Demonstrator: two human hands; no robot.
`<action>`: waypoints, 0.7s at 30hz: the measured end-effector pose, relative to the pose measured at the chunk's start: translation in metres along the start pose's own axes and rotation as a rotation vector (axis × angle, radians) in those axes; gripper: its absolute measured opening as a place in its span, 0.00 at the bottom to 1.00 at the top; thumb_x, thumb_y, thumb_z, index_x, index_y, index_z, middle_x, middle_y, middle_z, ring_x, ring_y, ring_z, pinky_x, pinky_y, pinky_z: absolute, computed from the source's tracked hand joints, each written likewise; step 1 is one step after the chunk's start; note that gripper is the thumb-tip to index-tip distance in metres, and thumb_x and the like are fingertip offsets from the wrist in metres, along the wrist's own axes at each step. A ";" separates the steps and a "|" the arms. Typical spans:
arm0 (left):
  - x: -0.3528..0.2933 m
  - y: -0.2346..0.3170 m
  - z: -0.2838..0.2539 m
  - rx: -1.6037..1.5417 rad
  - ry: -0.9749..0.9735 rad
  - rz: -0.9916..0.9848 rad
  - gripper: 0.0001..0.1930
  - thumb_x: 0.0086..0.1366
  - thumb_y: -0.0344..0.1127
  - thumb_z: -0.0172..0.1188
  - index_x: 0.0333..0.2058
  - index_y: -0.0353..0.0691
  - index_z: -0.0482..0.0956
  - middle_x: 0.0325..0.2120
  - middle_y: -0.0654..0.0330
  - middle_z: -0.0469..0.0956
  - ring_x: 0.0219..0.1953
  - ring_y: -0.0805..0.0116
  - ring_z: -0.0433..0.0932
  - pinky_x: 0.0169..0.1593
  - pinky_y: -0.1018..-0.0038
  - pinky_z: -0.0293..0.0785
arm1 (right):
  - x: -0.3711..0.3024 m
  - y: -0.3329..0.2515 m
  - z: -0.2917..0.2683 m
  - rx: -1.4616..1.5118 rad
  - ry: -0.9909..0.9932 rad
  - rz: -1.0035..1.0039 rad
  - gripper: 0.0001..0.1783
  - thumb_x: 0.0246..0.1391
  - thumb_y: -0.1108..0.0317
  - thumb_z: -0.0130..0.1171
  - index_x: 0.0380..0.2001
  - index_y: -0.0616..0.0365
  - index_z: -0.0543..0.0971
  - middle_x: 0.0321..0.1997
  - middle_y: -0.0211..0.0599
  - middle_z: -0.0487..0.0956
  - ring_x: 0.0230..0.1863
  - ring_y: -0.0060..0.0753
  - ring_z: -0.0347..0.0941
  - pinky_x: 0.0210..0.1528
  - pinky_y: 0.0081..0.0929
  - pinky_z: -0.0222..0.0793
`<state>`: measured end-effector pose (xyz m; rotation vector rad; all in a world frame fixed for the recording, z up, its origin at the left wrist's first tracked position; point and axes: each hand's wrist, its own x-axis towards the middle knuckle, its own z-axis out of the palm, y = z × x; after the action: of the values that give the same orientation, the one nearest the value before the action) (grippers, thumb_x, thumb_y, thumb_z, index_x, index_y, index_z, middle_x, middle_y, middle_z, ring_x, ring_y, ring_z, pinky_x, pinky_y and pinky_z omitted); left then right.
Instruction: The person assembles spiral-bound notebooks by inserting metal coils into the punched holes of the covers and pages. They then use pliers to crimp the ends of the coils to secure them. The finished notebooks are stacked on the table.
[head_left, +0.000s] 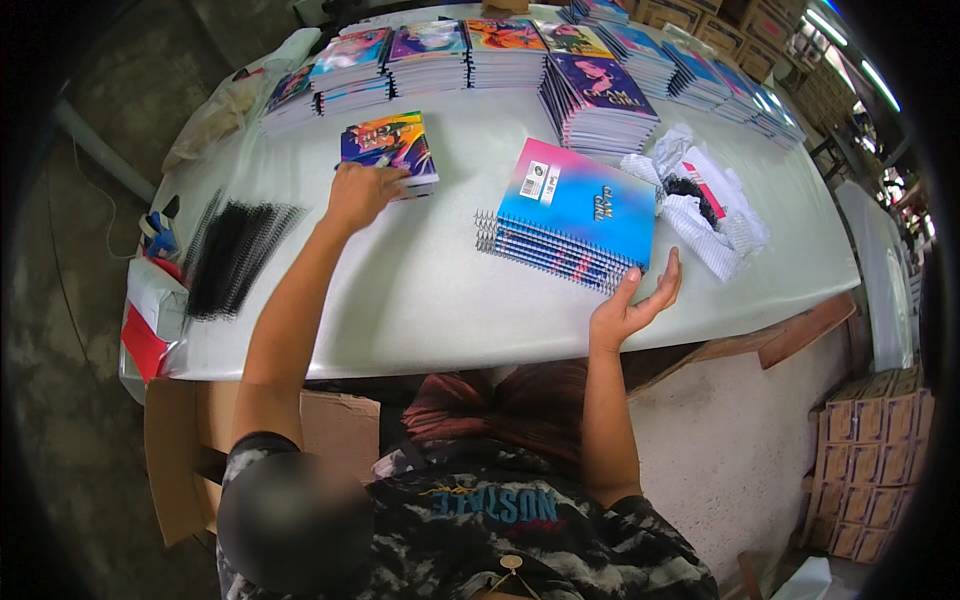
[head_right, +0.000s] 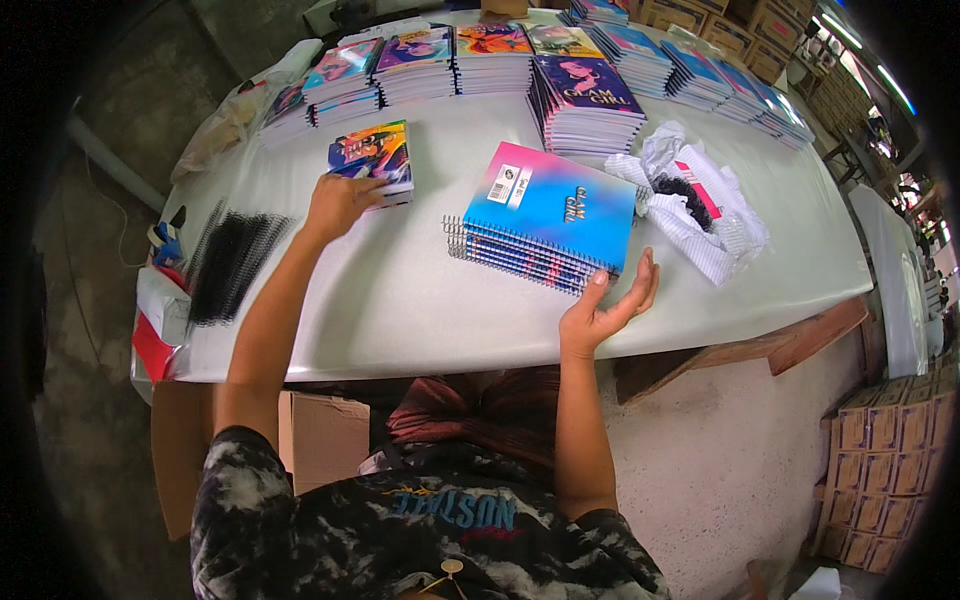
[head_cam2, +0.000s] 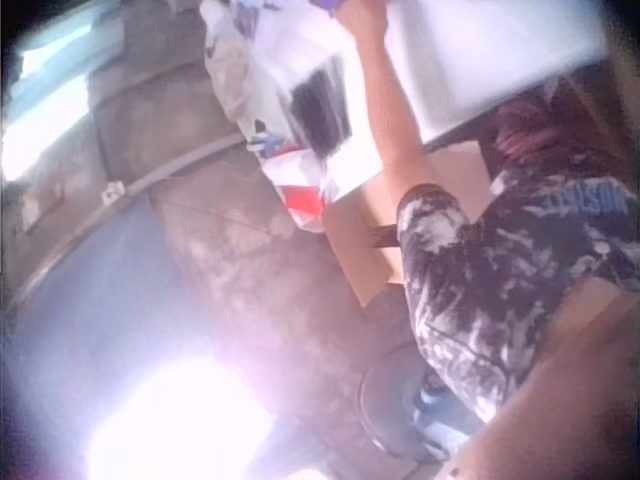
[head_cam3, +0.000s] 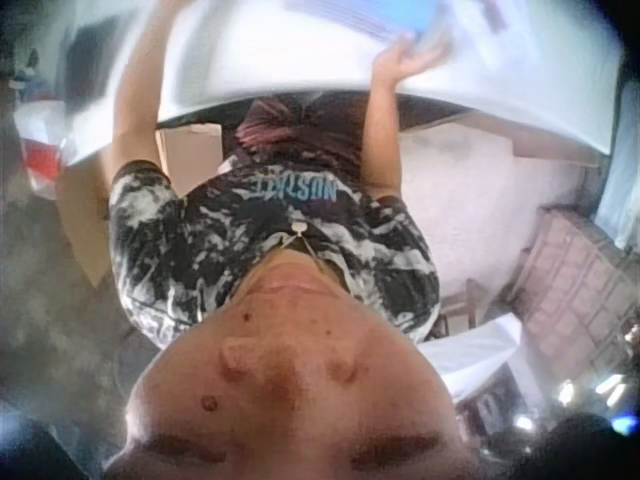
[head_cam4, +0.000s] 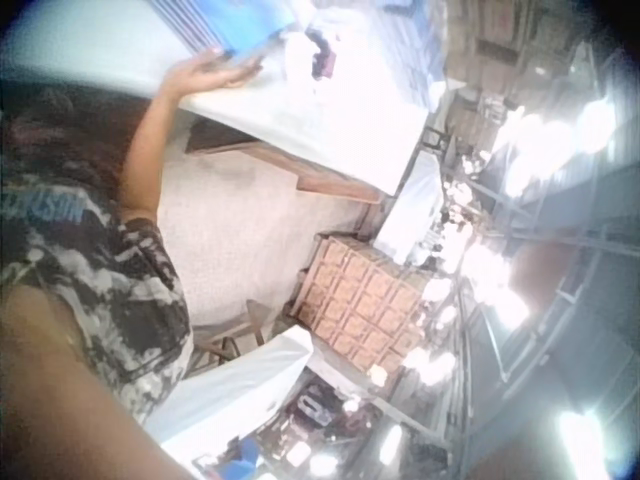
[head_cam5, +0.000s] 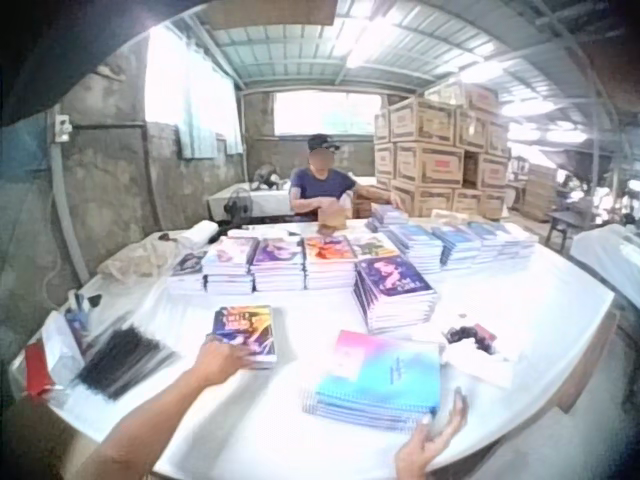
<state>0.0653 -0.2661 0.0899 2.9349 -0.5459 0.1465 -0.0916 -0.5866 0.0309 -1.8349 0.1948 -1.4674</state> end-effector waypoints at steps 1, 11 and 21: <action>0.002 -0.002 -0.004 -0.025 0.166 0.077 0.14 0.54 0.45 0.60 0.38 0.49 0.82 0.34 0.53 0.80 0.37 0.58 0.78 0.42 0.67 0.72 | 0.000 -0.001 -0.001 -0.028 -0.003 -0.021 0.25 0.58 0.64 0.48 0.56 0.65 0.61 0.62 0.47 0.62 0.64 0.45 0.51 0.61 0.42 0.46; 0.028 -0.010 -0.024 -0.270 -0.220 0.023 0.23 0.46 0.37 0.69 0.43 0.38 0.79 0.38 0.56 0.80 0.40 0.67 0.79 0.45 0.74 0.71 | -0.011 -0.004 -0.018 0.043 -0.073 -0.008 0.24 0.55 0.69 0.51 0.54 0.66 0.63 0.59 0.47 0.64 0.62 0.47 0.53 0.63 0.43 0.44; 0.019 0.003 -0.021 -0.386 -0.228 -0.015 0.24 0.47 0.28 0.67 0.46 0.30 0.75 0.41 0.51 0.79 0.43 0.66 0.78 0.49 0.76 0.71 | -0.021 0.011 -0.016 0.039 -0.100 0.087 0.25 0.55 0.68 0.51 0.56 0.64 0.62 0.59 0.44 0.64 0.60 0.42 0.55 0.56 0.37 0.53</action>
<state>0.0806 -0.2718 0.1134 2.5895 -0.5150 -0.2685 -0.1091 -0.5900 0.0089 -1.8404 0.1927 -1.3078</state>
